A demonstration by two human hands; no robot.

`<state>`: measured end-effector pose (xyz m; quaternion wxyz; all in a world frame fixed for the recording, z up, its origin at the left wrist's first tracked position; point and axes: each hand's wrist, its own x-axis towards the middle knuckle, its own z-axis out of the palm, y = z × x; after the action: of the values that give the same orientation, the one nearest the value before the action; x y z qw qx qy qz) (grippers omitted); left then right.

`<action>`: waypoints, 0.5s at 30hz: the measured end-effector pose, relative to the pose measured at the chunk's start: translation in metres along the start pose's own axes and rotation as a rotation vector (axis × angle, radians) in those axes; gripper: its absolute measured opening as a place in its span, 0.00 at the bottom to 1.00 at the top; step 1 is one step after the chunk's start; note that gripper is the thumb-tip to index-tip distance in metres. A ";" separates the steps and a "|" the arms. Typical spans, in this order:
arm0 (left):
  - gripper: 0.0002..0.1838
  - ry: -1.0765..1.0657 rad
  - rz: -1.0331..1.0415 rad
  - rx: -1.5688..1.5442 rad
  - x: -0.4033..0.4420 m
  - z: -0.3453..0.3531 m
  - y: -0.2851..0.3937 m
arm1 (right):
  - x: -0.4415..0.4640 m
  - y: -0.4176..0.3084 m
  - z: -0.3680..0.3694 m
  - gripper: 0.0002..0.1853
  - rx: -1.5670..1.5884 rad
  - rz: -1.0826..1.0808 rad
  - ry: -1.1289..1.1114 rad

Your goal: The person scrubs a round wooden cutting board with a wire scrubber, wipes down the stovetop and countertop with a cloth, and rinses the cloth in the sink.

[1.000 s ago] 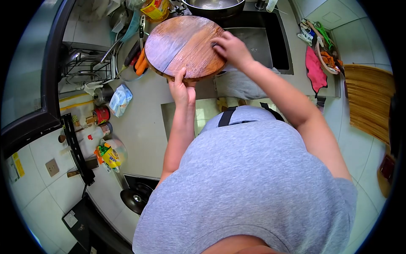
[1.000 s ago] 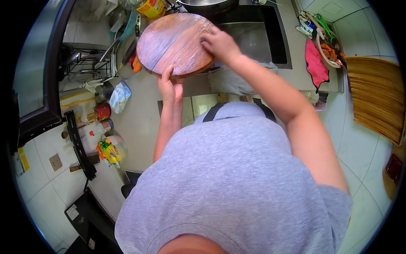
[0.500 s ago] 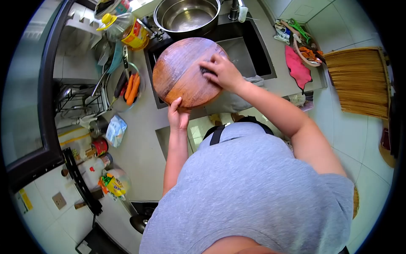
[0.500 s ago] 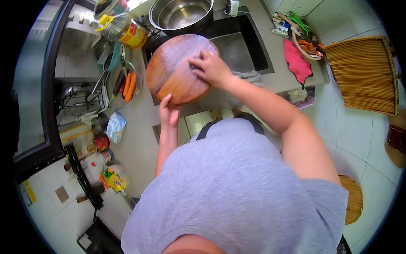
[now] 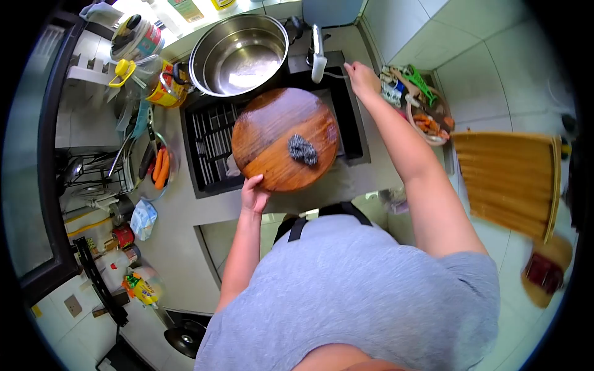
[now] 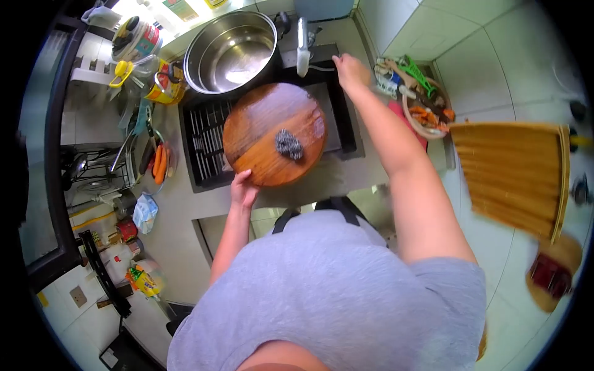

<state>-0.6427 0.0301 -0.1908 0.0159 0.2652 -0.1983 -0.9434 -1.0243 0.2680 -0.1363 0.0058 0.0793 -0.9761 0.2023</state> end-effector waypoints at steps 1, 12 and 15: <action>0.35 0.001 0.013 0.011 0.007 0.007 -0.008 | 0.029 0.004 0.010 0.23 -0.068 -0.040 0.007; 0.37 0.132 0.015 0.030 0.046 0.027 -0.049 | 0.182 0.017 0.100 0.23 -0.139 -0.340 -0.109; 0.37 0.114 0.007 0.029 0.054 0.024 -0.052 | 0.187 0.015 0.091 0.22 -0.155 -0.369 -0.204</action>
<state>-0.6974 0.0799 -0.2184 0.0267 0.3180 -0.2117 -0.9238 -1.2091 0.2169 -0.2172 -0.0498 0.2758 -0.9532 0.1132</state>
